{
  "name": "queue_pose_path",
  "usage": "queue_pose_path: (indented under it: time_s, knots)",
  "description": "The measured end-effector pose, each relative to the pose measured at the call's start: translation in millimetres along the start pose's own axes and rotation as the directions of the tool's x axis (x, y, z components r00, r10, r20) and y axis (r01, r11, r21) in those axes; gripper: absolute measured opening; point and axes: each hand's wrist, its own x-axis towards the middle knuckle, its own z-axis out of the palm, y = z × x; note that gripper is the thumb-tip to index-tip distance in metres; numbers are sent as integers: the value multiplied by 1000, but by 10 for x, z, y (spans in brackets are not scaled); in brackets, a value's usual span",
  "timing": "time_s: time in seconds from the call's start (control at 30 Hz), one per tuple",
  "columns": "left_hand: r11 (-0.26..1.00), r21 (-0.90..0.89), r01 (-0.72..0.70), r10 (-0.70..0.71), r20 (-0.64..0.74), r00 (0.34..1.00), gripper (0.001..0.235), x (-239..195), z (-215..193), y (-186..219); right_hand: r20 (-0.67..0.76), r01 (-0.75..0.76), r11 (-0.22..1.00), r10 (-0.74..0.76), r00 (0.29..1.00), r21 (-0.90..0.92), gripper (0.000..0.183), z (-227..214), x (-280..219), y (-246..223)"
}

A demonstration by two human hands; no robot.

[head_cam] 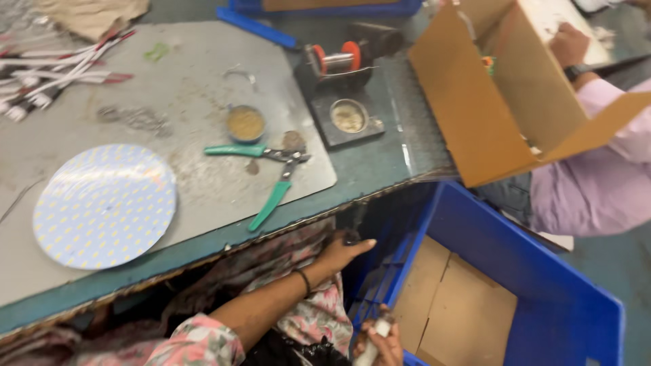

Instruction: The person uses a soldering iron to attach wires to circular LED modules on a workbench. They handle multiple modules, applying solder to connection points and stacking the finished units.

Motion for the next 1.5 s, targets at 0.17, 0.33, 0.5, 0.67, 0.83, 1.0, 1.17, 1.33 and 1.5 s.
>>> queue_pose_path:
  time_s: [0.17, 0.33, 0.5, 0.67, 0.83, 1.0, 1.17, 1.33, 1.5]
  knots:
    - [998, -47, 30, -27, 58, 998, 43, 36, -32, -94, 12, 58, 976, -57, 998, -211, 70, 223, -142, 16]
    - [988, -117, 98, -87, 101, 991, 39, 95, -46, -67, -16, -8, 946, 4, 1000, -325, 68, 450, -137, -129]
    - [982, -160, 100, -89, 76, 993, 43, 94, -58, 25, -99, -159, 938, 134, 986, -309, 76, 654, -166, -201]
    - [983, -16, 180, -180, 7, 984, 62, 74, -3, -118, 89, 13, 960, 13, 996, -279, 67, 730, -188, -201]
    - [966, -253, -44, 88, 165, 982, 55, 262, 8, -468, 46, -72, 973, 84, 995, -220, 64, 701, -240, -241]
    - [996, -39, -86, 89, 84, 993, 41, 270, -79, -445, 97, -12, 932, 50, 994, -363, 62, 663, -153, -243]
    - [970, 241, 31, -55, 95, 994, 47, 98, -140, -195, 50, 13, 869, 13, 999, -495, 48, 445, -132, -212]
    - [992, 126, 18, -27, 73, 997, 49, 85, -97, -304, -33, -58, 884, 49, 998, -463, 43, 159, -132, 18]
    - [977, -141, -157, 171, 93, 981, 36, 332, -13, -338, -3, -5, 933, 4, 1000, -360, 50, 1, 62, 33]
